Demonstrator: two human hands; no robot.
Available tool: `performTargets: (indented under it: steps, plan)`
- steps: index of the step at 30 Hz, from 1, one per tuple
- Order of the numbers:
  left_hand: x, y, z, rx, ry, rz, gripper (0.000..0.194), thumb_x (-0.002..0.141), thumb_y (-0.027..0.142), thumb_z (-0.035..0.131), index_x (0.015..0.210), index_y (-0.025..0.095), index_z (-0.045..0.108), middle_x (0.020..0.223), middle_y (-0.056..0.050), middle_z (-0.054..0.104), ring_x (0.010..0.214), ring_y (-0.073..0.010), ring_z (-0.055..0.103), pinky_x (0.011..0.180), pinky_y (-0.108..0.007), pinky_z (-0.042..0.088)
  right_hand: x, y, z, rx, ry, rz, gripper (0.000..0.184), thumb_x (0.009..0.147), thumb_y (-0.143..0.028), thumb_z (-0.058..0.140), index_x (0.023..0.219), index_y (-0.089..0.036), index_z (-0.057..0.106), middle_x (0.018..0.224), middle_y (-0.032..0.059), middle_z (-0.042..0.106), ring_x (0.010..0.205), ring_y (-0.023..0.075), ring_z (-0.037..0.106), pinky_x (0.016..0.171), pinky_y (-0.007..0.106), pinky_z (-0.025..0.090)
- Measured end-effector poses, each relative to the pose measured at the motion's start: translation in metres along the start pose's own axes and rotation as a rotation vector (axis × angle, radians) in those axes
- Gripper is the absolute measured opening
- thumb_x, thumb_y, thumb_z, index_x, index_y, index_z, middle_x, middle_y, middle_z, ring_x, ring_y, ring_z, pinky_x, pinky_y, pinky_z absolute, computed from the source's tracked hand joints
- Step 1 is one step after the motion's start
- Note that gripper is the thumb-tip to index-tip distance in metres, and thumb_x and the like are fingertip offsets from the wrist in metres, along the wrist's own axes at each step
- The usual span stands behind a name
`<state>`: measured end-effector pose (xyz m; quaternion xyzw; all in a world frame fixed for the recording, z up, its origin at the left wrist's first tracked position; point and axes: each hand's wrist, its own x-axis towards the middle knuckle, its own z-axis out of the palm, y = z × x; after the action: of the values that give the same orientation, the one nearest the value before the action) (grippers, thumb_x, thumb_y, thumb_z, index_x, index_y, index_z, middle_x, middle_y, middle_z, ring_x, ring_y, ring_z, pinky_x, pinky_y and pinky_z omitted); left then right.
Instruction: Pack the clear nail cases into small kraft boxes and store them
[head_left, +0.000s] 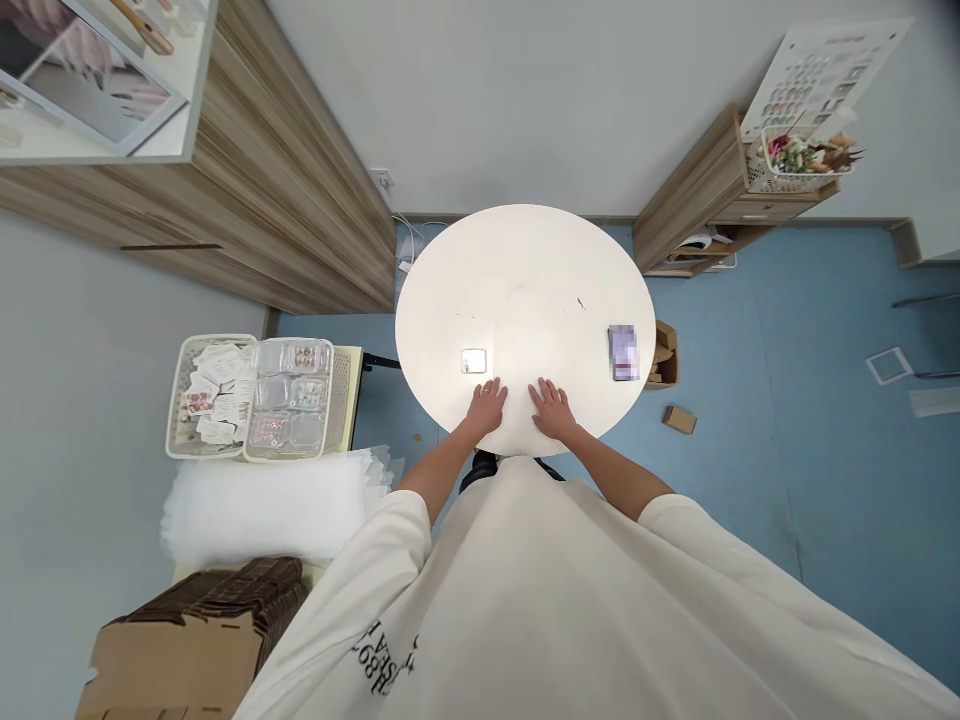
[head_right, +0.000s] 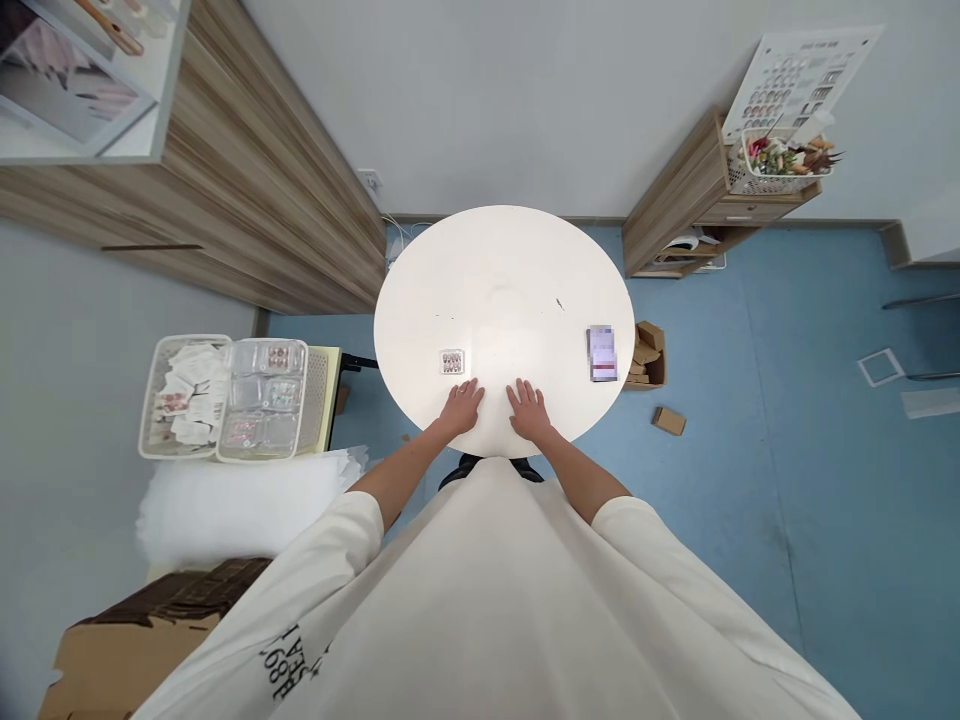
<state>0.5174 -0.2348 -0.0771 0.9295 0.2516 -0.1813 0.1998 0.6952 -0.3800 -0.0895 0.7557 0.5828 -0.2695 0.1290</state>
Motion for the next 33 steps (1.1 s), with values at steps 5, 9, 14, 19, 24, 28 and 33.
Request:
performTargets:
  steps: [5, 9, 14, 19, 24, 28, 33]
  plan:
    - [0.014, -0.038, -0.031, 0.009, 0.144, -0.085, 0.065, 0.085, 0.011, 0.044, 0.15, 0.013, 0.039, 0.163, -0.019, 0.03, 0.152, -0.0327, 0.024, 0.122, -0.053, 0.022, -0.001, -0.004, -0.002, -0.01, -0.019, 0.012, 0.085, 0.094, -0.033, 0.046, 0.164, -0.021, -0.001, 0.169, 0.0093, -0.012, 0.156, 0.0302, -0.007, 0.124, 0.053, 0.011]
    - [0.032, -0.069, -0.052, -0.009, 0.161, -0.141, 0.071, 0.084, 0.011, 0.044, 0.154, 0.015, 0.032, 0.165, -0.018, 0.026, 0.154, -0.0321, 0.02, 0.122, -0.054, 0.021, -0.001, -0.007, -0.005, -0.019, -0.045, 0.031, 0.09, 0.093, -0.031, 0.049, 0.163, -0.021, -0.007, 0.169, 0.0105, -0.013, 0.156, 0.0319, -0.006, 0.124, 0.055, 0.011]
    - [0.046, -0.086, -0.055, -0.07, 0.114, -0.152, 0.072, 0.084, 0.013, 0.046, 0.155, 0.015, 0.029, 0.164, -0.018, 0.027, 0.153, -0.0335, 0.021, 0.121, -0.054, 0.02, 0.001, -0.015, -0.011, -0.028, -0.065, 0.01, 0.107, 0.086, -0.026, 0.06, 0.16, -0.027, -0.017, 0.168, 0.0104, -0.017, 0.155, 0.0405, -0.007, 0.119, 0.063, 0.021]
    - [0.04, -0.084, -0.057, -0.086, 0.117, -0.153, 0.069, 0.083, 0.015, 0.053, 0.15, 0.017, 0.036, 0.147, -0.02, 0.045, 0.144, -0.0341, 0.035, 0.119, -0.052, 0.022, 0.004, -0.024, -0.013, -0.108, -0.079, -0.003, 0.1, 0.09, -0.027, 0.06, 0.159, -0.043, -0.01, 0.168, 0.0063, -0.02, 0.153, 0.0476, -0.002, 0.107, 0.07, 0.035]
    - [0.038, -0.065, -0.076, -0.215, 0.127, -0.254, 0.064, 0.079, 0.028, 0.064, 0.14, 0.018, 0.044, 0.135, -0.017, 0.052, 0.128, -0.0346, 0.05, 0.11, -0.047, 0.038, 0.007, -0.032, -0.017, -0.121, -0.116, 0.039, 0.096, 0.089, -0.027, 0.064, 0.161, -0.044, 0.002, 0.168, 0.0092, -0.018, 0.152, 0.05, -0.001, 0.103, 0.074, 0.036]
    - [0.044, -0.014, -0.085, -0.521, 0.2, -0.117, 0.071, 0.083, 0.042, 0.064, 0.145, 0.022, 0.036, 0.145, -0.013, 0.045, 0.127, -0.0272, 0.053, 0.103, -0.035, 0.046, 0.01, -0.034, -0.016, -0.113, -0.128, 0.053, 0.088, 0.086, -0.025, 0.069, 0.16, -0.039, 0.024, 0.17, 0.0112, -0.008, 0.152, 0.05, -0.002, 0.104, 0.075, 0.034]
    - [0.065, 0.065, -0.064, -0.765, 0.057, -0.032, 0.069, 0.093, 0.057, 0.054, 0.148, 0.022, 0.033, 0.148, -0.014, 0.048, 0.126, -0.0255, 0.056, 0.098, -0.033, 0.048, 0.013, -0.029, -0.003, -0.051, -0.068, 0.007, 0.075, 0.084, -0.031, 0.069, 0.154, -0.03, 0.043, 0.168, 0.0131, 0.016, 0.152, 0.0489, 0.013, 0.108, 0.076, 0.031]
